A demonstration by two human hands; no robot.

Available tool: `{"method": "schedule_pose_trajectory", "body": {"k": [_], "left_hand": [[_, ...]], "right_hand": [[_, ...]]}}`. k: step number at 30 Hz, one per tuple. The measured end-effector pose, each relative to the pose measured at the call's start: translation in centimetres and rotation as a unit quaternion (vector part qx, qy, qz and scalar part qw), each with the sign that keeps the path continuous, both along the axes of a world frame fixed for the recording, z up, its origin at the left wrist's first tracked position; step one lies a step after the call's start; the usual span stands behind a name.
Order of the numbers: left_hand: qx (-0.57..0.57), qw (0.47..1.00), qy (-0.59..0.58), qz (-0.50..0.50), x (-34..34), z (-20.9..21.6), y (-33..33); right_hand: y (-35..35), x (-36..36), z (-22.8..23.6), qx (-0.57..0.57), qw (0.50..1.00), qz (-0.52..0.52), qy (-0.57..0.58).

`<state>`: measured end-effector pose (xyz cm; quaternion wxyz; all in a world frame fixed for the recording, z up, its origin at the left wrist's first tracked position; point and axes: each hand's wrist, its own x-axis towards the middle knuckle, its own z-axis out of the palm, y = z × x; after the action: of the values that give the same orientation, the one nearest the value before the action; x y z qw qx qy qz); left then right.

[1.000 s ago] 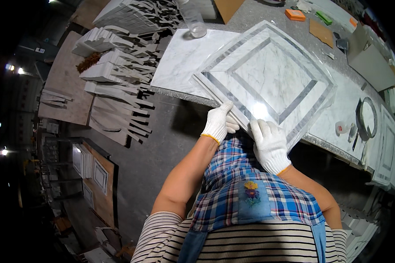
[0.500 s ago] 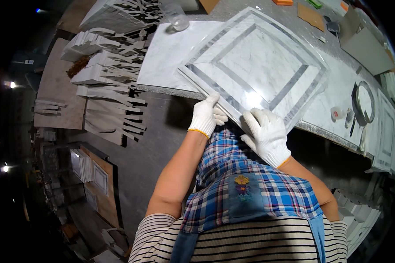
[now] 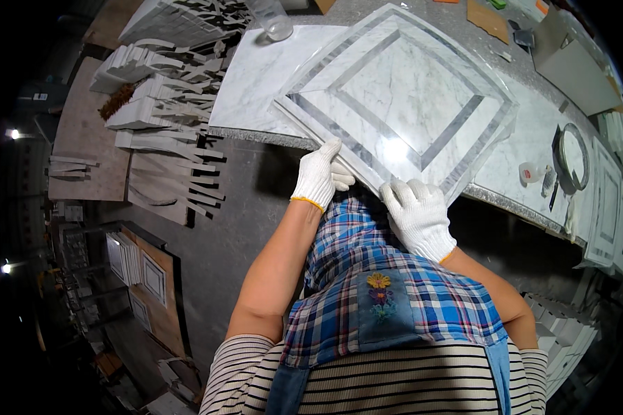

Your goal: The person wraps square marble-patterned tiles in clear plastic film. They pick up a tile, place it on a workbench, and smooth the plastic film over the surface with gloved hands. The person then lifts the wrapped tile and places it on a stack of other wrapped tiles.

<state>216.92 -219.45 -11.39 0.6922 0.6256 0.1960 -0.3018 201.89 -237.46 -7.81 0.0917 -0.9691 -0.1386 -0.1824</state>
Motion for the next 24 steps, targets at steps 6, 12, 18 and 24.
{"method": "schedule_pose_trajectory", "body": {"k": [6,12,18,24], "left_hand": [[0.006,1.0,-0.003,0.007,0.0,-0.2,0.2],[0.019,1.0,0.004,0.005,0.0,0.4,-0.1],[0.013,1.0,0.02,0.016,0.1,0.2,-0.4],[-0.037,0.998,0.046,-0.009,1.0,-2.1,0.9]], "right_hand": [[0.4,0.4,-0.2,-0.02,1.0,0.001,-0.021],[0.6,0.5,0.1,-0.017,0.999,0.003,-0.027],[0.2,0.2,-0.4,0.016,0.999,-0.001,-0.036],[0.3,0.2,-1.0,0.084,0.996,-0.003,-0.023]]}}
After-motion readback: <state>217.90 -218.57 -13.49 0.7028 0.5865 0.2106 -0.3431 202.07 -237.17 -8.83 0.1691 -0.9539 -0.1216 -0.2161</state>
